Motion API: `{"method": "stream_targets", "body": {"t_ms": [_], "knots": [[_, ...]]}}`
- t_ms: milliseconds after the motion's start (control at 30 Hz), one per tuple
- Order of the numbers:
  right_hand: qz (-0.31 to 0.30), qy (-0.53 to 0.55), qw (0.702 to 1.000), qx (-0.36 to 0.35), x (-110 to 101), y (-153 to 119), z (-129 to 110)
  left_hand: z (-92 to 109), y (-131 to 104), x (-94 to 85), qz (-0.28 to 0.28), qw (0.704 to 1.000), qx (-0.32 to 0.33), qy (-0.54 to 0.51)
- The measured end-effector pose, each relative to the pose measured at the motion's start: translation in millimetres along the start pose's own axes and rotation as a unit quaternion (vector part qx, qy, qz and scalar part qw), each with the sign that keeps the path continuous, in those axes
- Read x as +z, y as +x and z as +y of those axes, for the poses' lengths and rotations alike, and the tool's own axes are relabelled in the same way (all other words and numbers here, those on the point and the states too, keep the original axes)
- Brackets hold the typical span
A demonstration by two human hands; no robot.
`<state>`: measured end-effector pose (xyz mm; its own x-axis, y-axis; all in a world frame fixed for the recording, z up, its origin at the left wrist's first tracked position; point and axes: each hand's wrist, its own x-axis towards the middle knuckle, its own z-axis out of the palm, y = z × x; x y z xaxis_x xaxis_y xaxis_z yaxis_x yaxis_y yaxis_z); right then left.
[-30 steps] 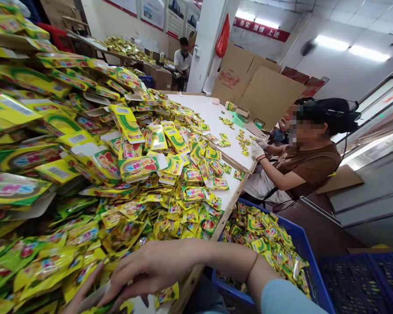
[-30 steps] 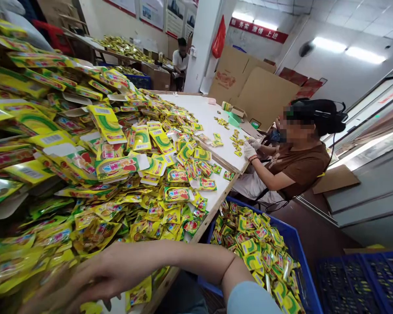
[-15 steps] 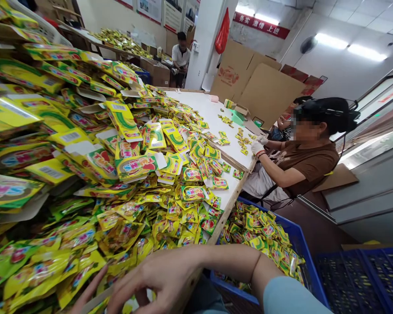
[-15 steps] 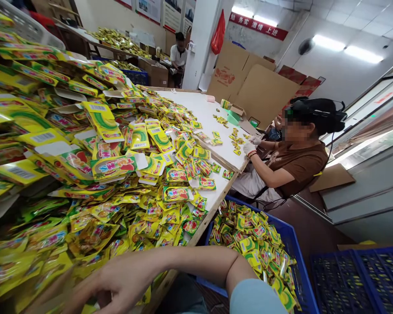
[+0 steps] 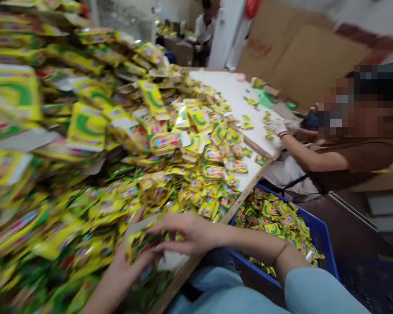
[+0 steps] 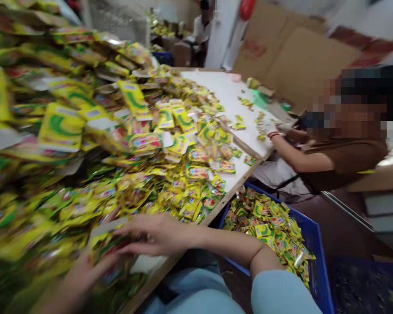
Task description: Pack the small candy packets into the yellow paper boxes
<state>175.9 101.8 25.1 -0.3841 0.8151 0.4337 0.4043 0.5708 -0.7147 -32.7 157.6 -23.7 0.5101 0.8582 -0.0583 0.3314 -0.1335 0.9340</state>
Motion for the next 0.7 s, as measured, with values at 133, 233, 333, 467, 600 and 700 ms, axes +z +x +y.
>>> {"method": "stream_targets", "body": {"t_ms": [133, 233, 333, 467, 600, 700], "knots": [[0.163, 0.048, 0.984, 0.055, -4, -8, -13, 51, -4, 4.1, -0.047, 0.991, -0.046, -0.116], [0.151, 0.023, 0.984, 0.089, -9, -8, -17, 52, -8, 3.7, -0.058, 0.983, -0.043, -0.170], [0.107, -0.034, 0.991, 0.078, -5, -8, -21, 48, -16, 5.1, -0.065, 0.978, -0.032, -0.197], [0.075, -0.047, 0.994, 0.065, 5, -7, -16, 49, -19, 7.8, -0.071, 0.977, -0.026, -0.199], [0.059, -0.011, 0.997, 0.051, 9, -6, -6, 47, -18, 8.6, -0.073, 0.978, -0.019, -0.193], [0.020, 0.028, 0.996, 0.084, 16, -2, -5, 44, -19, 9.1, -0.063, 0.987, -0.003, -0.144]]}}
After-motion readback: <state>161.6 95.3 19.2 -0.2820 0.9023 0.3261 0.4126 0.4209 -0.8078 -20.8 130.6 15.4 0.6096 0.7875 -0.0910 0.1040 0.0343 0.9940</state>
